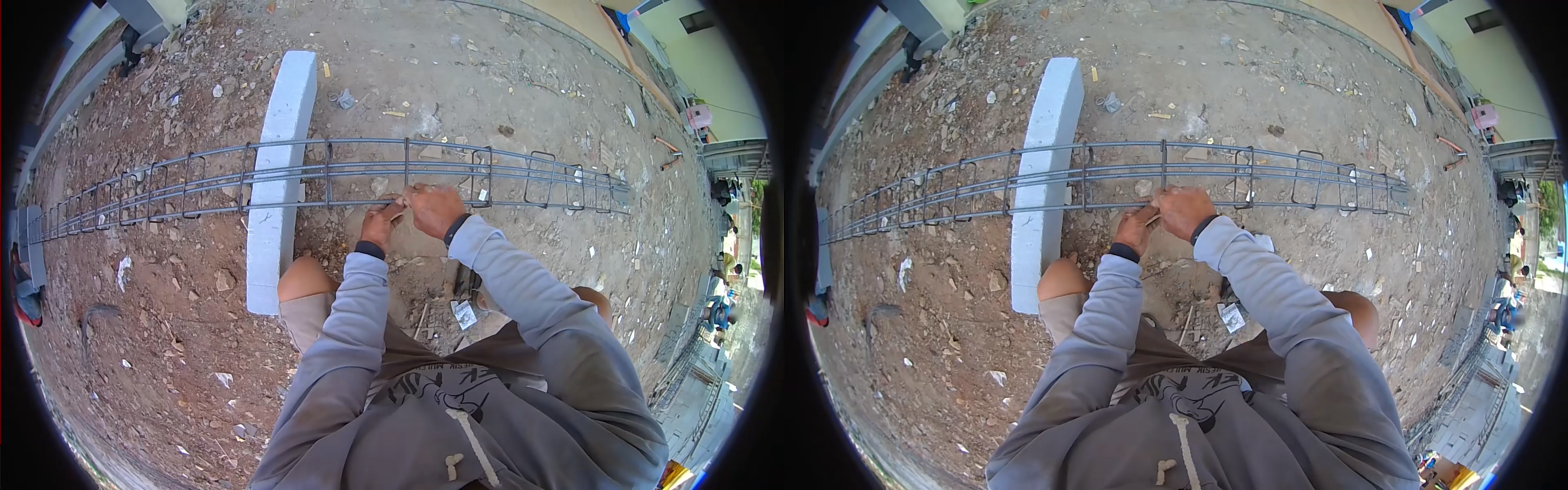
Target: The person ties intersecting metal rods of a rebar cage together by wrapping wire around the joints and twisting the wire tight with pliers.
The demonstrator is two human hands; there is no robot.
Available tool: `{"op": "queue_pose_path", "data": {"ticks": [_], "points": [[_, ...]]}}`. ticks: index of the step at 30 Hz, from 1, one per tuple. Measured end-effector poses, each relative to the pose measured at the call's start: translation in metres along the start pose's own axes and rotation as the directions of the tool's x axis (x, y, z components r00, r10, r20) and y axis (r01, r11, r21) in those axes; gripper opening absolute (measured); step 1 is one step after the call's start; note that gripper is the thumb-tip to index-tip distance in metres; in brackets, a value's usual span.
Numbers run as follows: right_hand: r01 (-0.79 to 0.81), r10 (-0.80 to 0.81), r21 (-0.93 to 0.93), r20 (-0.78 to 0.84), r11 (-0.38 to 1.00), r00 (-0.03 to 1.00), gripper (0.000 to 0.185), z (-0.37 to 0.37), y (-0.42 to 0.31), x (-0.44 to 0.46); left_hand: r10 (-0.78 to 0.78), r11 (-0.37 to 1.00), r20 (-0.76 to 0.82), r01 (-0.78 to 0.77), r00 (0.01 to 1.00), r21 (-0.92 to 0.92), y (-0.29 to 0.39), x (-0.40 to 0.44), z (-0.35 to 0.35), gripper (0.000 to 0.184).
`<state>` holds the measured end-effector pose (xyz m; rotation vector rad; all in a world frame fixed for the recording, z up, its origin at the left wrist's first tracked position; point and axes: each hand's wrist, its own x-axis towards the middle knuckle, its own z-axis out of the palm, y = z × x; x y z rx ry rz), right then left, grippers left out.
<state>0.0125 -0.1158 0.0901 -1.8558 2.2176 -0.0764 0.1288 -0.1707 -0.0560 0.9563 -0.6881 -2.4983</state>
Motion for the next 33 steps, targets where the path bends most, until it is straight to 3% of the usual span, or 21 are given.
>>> {"op": "queue_pose_path", "data": {"ticks": [4,7,9,12,14,15,19,21,22,24,26,29,32,33], "points": [[-0.201,0.2,0.016,0.015,0.98,0.98,0.017,0.002,0.012,0.009,0.014,0.999,-0.069,-0.011,0.998,0.045,0.004,-0.004,0.005,0.016],[-0.429,0.423,0.111,0.073,0.897,0.903,0.021,0.034,0.028,0.007,0.037,0.994,-0.105,-0.026,0.994,0.108,0.005,-0.007,0.009,0.017],[-0.601,0.538,0.283,0.272,0.748,0.798,0.026,0.043,0.025,-0.006,0.049,0.98,-0.163,-0.016,0.985,0.198,0.004,-0.008,0.01,0.018],[-0.729,0.403,0.521,0.61,0.444,0.682,0.033,0.071,0.024,-0.021,0.152,0.937,-0.226,-0.068,0.962,0.341,0.004,-0.015,0.018,0.024],[-0.748,0.361,0.663,0.695,0.011,0.621,0.032,0.079,-0.001,-0.03,0.134,0.881,-0.282,0.016,0.95,0.473,0.0,-0.014,0.011,0.03],[-0.719,0.332,0.693,0.692,-0.054,0.641,0.032,0.08,-0.009,-0.032,0.124,0.843,-0.306,0.062,0.944,0.535,-0.003,-0.015,0.008,0.033],[-0.633,0.228,0.721,0.691,-0.281,0.686,0.033,0.075,-0.012,-0.052,-0.131,0.917,-0.181,0.189,0.975,0.352,0.012,-0.026,0.017,0.043],[-0.612,0.185,0.7,0.7,-0.368,0.69,0.039,0.081,0.001,-0.067,-0.153,0.973,-0.165,0.178,0.974,0.147,0.011,-0.029,0.027,0.04],[-0.61,0.36,0.73,0.683,-0.307,0.636,0.04,0.096,0.013,-0.078,-0.163,0.984,-0.165,0.171,0.973,0.039,0.01,-0.032,0.029,0.038],[-0.637,0.663,0.749,0.572,-0.181,0.483,0.04,0.142,0.042,-0.108,-0.173,0.984,-0.099,0.175,0.98,0.013,0.01,-0.033,0.027,0.036],[-0.884,0.833,0.321,0.333,0.34,0.442,0.04,0.19,0.069,-0.154,-0.189,0.982,-0.086,0.19,0.978,-0.006,0.006,-0.035,0.023,0.034],[-0.993,0.882,0.023,0.457,0.119,0.116,0.048,0.204,0.065,-0.189,-0.207,0.975,-0.013,0.205,0.978,-0.083,-0.002,-0.032,0.013,0.032],[-0.993,0.877,-0.058,0.476,0.101,0.061,0.058,0.194,0.052,-0.19,-0.196,0.949,0.064,0.206,0.979,-0.24,-0.012,-0.032,0.015,0.031],[-0.993,0.88,-0.013,0.465,0.113,0.095,0.057,0.196,0.053,-0.188,-0.178,0.947,0.073,0.19,0.981,-0.259,-0.013,-0.031,0.018,0.03]]}}
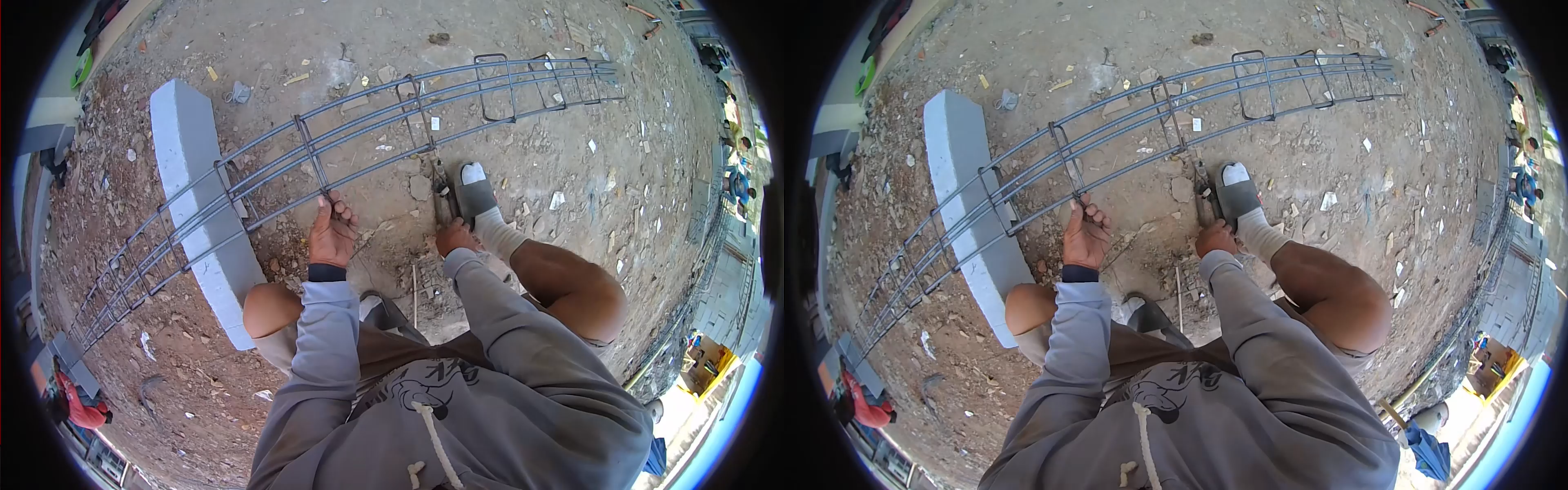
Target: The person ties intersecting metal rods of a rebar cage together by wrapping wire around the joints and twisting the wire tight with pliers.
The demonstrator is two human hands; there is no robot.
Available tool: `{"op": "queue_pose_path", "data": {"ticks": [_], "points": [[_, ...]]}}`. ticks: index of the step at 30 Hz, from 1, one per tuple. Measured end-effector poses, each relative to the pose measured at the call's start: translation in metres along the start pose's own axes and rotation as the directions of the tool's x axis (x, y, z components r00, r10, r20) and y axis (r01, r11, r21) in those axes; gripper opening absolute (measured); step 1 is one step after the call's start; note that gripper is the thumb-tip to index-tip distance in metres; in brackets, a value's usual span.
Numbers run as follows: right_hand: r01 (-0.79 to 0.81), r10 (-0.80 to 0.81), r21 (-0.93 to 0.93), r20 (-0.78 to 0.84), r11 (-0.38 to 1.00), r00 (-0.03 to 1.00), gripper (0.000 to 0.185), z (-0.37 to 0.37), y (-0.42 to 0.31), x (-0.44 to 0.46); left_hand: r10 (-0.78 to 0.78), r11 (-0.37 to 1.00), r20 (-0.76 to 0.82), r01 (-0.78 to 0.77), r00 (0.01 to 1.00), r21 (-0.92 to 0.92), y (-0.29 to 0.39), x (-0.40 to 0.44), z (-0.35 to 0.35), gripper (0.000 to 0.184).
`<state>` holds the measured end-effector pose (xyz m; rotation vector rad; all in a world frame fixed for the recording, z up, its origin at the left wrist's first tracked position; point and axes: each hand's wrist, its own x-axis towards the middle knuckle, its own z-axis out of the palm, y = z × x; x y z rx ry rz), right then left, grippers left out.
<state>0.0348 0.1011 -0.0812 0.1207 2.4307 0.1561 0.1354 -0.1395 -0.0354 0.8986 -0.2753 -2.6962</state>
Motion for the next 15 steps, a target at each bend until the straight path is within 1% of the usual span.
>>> {"op": "queue_pose_path", "data": {"ticks": [2,5,6,7,8,9,11,12,15], "points": [[0.069,-0.067,0.059,-0.024,0.996,0.997,0.057,0.006,-0.001,0.003,0.036,0.999,0.015,-0.035,0.999,-0.041,-0.005,-0.004,0.004,0.028],[0.047,-0.046,0.015,-0.095,0.999,0.994,0.055,0.019,-0.005,0.017,0.045,0.998,-0.078,-0.048,0.996,-0.044,-0.005,-0.008,0.015,0.025],[0.036,-0.032,0.031,-0.098,0.999,0.995,0.054,0.02,-0.007,0.021,0.009,0.999,-0.038,-0.011,0.999,-0.048,-0.004,-0.006,0.011,0.024],[0.071,-0.07,0.037,-0.042,0.997,0.997,0.054,0.013,-0.018,0.022,-0.008,0.999,-0.005,0.008,1.0,-0.036,0.004,-0.005,0.001,0.022],[0.083,-0.083,0.036,0.005,0.996,0.997,0.054,-0.002,-0.014,0.024,-0.049,0.998,0.036,0.05,0.998,-0.036,0.005,-0.003,-0.007,0.021],[0.09,-0.092,0.034,0.051,0.995,0.994,0.054,-0.011,-0.012,0.025,-0.04,0.999,0.017,0.04,0.999,0.001,0.007,-0.004,-0.007,0.02],[0.12,-0.119,-0.016,0.016,0.993,0.993,0.055,0.001,-0.011,0.038,-0.031,0.997,-0.013,0.032,0.999,0.068,0.011,-0.003,-0.007,0.019],[0.131,-0.131,-0.047,-0.004,0.99,0.991,0.055,0.0,-0.014,0.037,-0.014,0.988,-0.062,0.024,0.998,0.156,0.016,-0.005,-0.001,0.019],[0.105,-0.104,0.029,-0.019,0.994,0.994,0.059,-0.004,-0.02,0.028,0.058,0.92,-0.18,0.017,0.982,0.391,0.027,-0.009,0.01,0.02]]}}
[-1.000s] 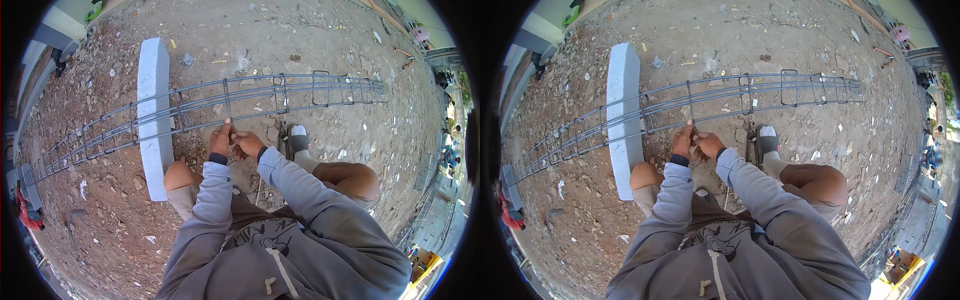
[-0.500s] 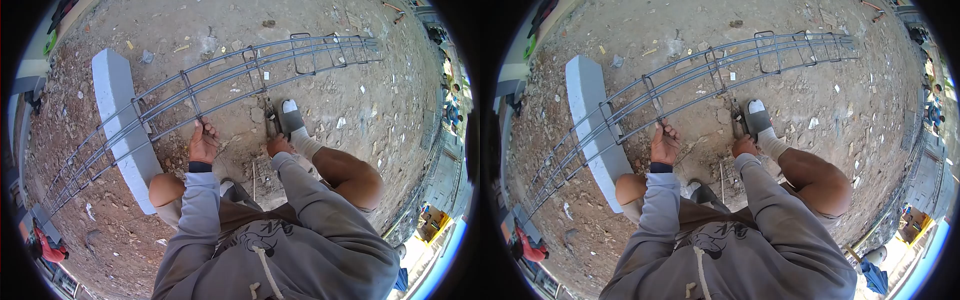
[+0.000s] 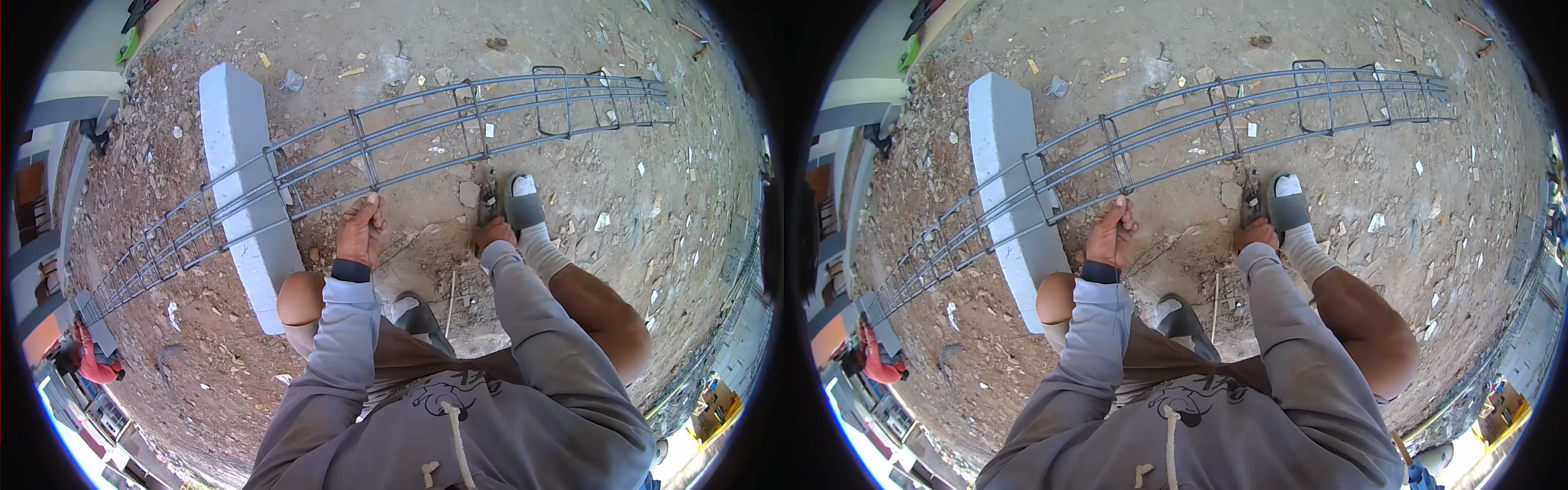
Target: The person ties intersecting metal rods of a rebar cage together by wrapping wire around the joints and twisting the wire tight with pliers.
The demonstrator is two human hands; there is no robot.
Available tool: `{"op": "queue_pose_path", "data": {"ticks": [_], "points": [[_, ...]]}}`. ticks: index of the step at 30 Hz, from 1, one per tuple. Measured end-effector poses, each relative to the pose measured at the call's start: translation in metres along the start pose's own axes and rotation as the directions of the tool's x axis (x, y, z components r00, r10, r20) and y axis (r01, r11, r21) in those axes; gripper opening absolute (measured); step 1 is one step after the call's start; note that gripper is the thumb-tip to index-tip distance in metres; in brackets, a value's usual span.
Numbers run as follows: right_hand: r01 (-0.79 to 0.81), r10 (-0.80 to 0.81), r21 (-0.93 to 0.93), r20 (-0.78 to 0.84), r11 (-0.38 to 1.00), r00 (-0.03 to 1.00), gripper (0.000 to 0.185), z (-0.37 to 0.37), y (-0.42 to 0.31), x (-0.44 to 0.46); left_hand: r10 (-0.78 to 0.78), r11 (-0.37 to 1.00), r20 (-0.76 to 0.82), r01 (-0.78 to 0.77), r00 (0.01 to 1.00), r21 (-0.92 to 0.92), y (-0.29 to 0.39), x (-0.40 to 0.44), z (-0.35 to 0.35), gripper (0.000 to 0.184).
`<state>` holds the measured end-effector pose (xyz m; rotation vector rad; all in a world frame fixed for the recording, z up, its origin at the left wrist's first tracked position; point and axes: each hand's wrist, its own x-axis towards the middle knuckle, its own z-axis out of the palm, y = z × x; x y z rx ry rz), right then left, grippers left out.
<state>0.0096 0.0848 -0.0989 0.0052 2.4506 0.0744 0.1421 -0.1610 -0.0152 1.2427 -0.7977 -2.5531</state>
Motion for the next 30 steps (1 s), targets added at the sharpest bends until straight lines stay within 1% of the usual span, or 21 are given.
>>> {"op": "queue_pose_path", "data": {"ticks": [2,3,5,6,8,9,10,12,13,14,15,16,17,20,21,24,25,27,28,29,30], "points": [[-0.024,0.032,0.129,-0.062,0.991,0.998,0.056,0.015,0.002,0.004,0.034,0.989,-0.07,-0.023,0.997,0.144,0.005,0.001,-0.002,0.02],[-0.034,0.052,0.192,-0.091,0.981,0.994,0.055,0.014,-0.002,0.001,0.031,0.989,-0.061,-0.021,0.998,0.149,0.006,0.0,-0.003,0.022],[-0.006,0.017,0.299,-0.032,0.954,0.999,0.046,0.004,-0.004,-0.002,0.025,0.988,-0.033,-0.02,0.999,0.156,0.007,0.001,-0.003,0.024],[0.004,-0.002,0.349,-0.008,0.937,1.0,0.043,-0.005,-0.004,-0.004,0.008,0.992,-0.031,-0.004,0.999,0.124,0.006,0.001,-0.002,0.025],[0.203,-0.182,0.209,-0.117,0.957,0.976,0.036,0.0,0.005,0.007,-0.019,0.998,-0.018,0.02,1.0,0.052,0.005,-0.001,0.002,0.027],[0.269,-0.247,0.156,-0.148,0.95,0.958,0.033,-0.008,0.006,0.002,-0.016,1.0,-0.043,0.017,0.999,0.022,0.003,-0.002,0.005,0.027],[0.33,-0.31,0.1,-0.178,0.938,0.934,0.03,-0.017,0.007,-0.003,-0.015,1.0,-0.07,0.015,0.997,-0.009,-0.001,-0.004,0.008,0.027],[0.391,-0.374,0.047,-0.208,0.919,0.904,0.026,-0.037,0.013,-0.028,-0.011,0.998,-0.1,0.004,0.995,-0.07,-0.006,-0.007,0.011,0.028],[0.243,-0.23,0.452,-0.084,0.858,0.969,0.023,-0.043,0.015,-0.044,-0.007,0.995,-0.104,-0.004,0.995,-0.103,-0.008,-0.007,0.012,0.028],[0.023,-0.145,0.76,0.093,0.649,0.985,0.021,-0.05,0.015,-0.057,-0.004,0.99,-0.108,-0.011,0.994,-0.138,-0.009,-0.006,0.013,0.028],[-0.122,-0.194,0.805,0.283,0.581,0.939,0.019,-0.07,0.011,-0.072,-0.009,0.991,-0.107,-0.006,0.994,-0.137,-0.009,-0.006,0.014,0.027],[-0.277,-0.256,0.809,0.456,0.519,0.852,0.018,-0.097,0.006,-0.093,-0.015,0.991,-0.108,0.001,0.994,-0.135,-0.009,-0.006,0.015,0.027],[-0.436,-0.325,0.773,0.604,0.462,0.727,0.019,-0.114,0.003,-0.11,-0.025,0.991,-0.109,0.011,0.994,-0.131,-0.01,-0.008,0.014,0.026],[-0.23,-0.417,0.742,0.573,0.63,0.705,0.028,-0.123,-0.01,-0.135,-0.023,0.995,-0.086,0.014,0.996,-0.103,-0.009,-0.003,0.008,0.022],[-0.152,-0.462,0.732,0.562,0.664,0.686,0.042,-0.129,-0.019,-0.141,-0.026,0.996,-0.093,0.017,0.995,-0.091,-0.009,-0.005,0.007,0.021],[-0.05,-0.524,0.736,0.526,0.675,0.67,0.048,-0.136,-0.042,-0.148,-0.025,0.998,-0.116,0.019,0.993,-0.053,-0.005,-0.006,0.006,0.018],[0.057,-0.55,0.695,0.513,0.716,0.659,0.062,-0.144,-0.05,-0.152,-0.024,0.999,-0.127,0.017,0.992,-0.051,-0.007,-0.006,0.008,0.017],[0.364,-0.59,0.498,0.432,0.787,0.683,0.068,-0.153,-0.062,-0.152,-0.028,0.999,-0.144,0.023,0.989,-0.035,-0.009,-0.007,0.009,0.017],[0.5,-0.617,0.365,0.393,0.785,0.682,0.071,-0.156,-0.068,-0.151,-0.029,0.999,-0.15,0.026,0.988,-0.022,-0.008,-0.007,0.009,0.017],[0.577,-0.651,0.302,0.336,0.759,0.681,0.075,-0.157,-0.071,-0.151,-0.028,1.0,-0.156,0.028,0.987,-0.009,-0.008,-0.007,0.009,0.016],[0.599,-0.641,0.232,0.347,0.766,0.685,0.075,-0.162,-0.077,-0.154,-0.011,1.0,-0.151,0.013,0.988,0.013,-0.009,-0.006,0.008,0.016]]}}
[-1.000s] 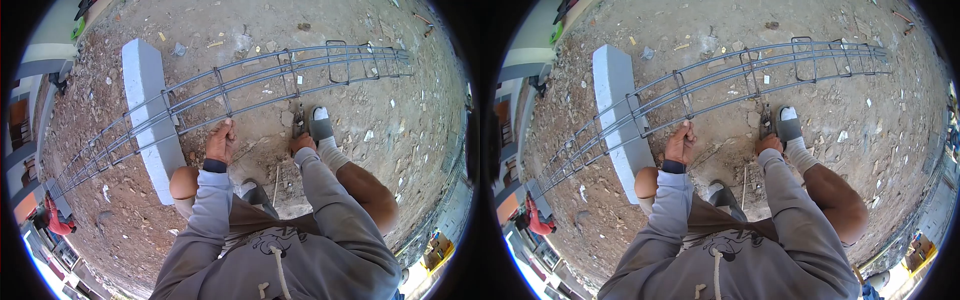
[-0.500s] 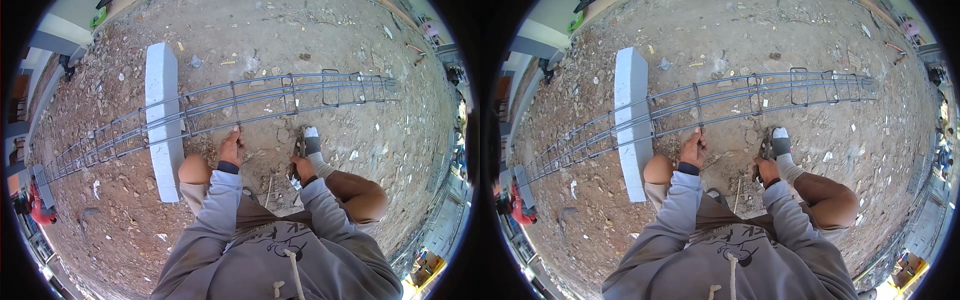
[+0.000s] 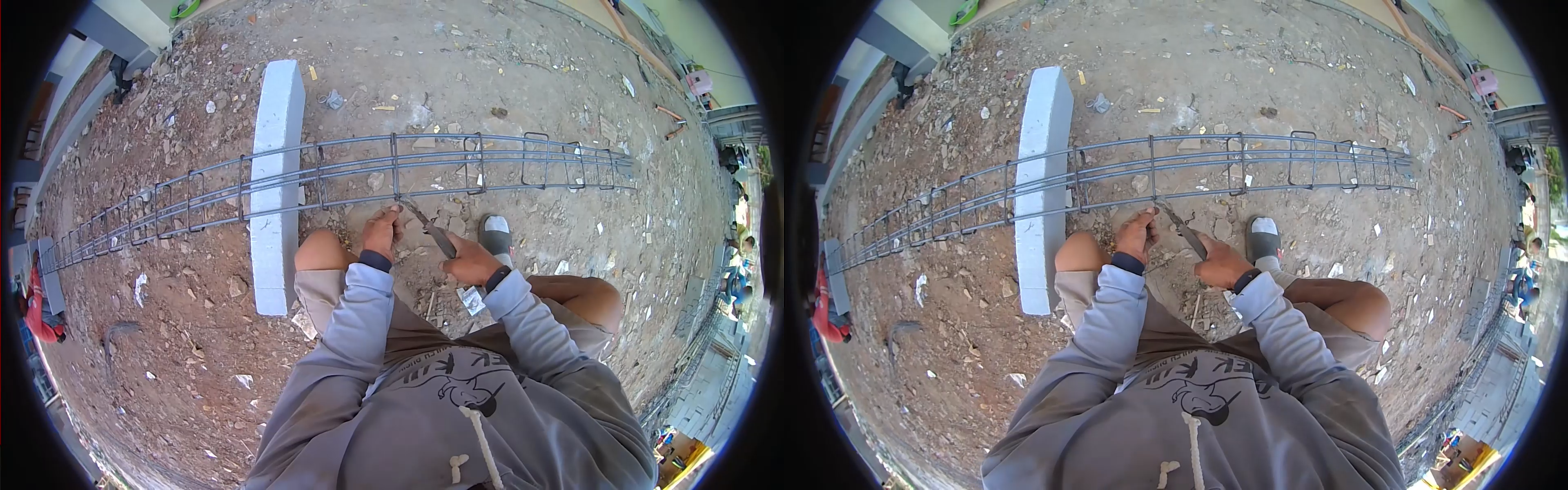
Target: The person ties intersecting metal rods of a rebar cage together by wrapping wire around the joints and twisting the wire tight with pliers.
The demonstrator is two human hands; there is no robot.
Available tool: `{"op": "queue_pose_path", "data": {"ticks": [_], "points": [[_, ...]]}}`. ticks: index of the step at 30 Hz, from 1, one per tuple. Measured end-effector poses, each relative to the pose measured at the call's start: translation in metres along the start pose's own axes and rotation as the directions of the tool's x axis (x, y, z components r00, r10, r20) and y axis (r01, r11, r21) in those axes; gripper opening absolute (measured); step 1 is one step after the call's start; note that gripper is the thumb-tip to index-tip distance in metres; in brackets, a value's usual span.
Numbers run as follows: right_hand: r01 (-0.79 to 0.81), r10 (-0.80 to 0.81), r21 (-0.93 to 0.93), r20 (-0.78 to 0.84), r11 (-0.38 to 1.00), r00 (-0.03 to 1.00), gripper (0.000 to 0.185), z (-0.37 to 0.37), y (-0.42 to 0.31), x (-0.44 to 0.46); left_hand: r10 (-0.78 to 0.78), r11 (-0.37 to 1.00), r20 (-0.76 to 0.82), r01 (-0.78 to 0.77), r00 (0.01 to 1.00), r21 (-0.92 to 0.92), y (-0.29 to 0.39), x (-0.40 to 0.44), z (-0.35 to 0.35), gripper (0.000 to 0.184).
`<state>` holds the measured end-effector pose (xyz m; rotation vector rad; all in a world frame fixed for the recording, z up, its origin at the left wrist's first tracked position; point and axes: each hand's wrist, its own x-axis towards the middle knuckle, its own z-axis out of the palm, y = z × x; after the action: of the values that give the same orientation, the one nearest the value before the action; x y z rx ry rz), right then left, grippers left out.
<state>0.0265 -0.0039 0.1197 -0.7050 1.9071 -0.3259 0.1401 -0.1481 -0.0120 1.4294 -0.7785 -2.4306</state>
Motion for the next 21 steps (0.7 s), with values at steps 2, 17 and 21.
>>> {"op": "queue_pose_path", "data": {"ticks": [2,17,21], "points": [[-0.023,0.026,-0.144,0.014,0.989,1.0,0.073,-0.009,-0.018,-0.004,0.037,0.999,0.009,-0.037,0.999,0.038,-0.002,0.003,-0.001,0.016],[-0.207,0.046,0.526,0.302,0.825,0.952,0.037,0.036,0.013,0.015,-0.21,0.965,0.039,0.213,0.977,-0.154,0.017,-0.026,0.018,0.028],[-0.277,-0.312,0.932,0.342,0.235,0.886,0.034,0.074,0.029,0.014,-0.173,0.915,0.362,0.286,0.916,-0.286,0.001,-0.015,0.023,0.028]]}}
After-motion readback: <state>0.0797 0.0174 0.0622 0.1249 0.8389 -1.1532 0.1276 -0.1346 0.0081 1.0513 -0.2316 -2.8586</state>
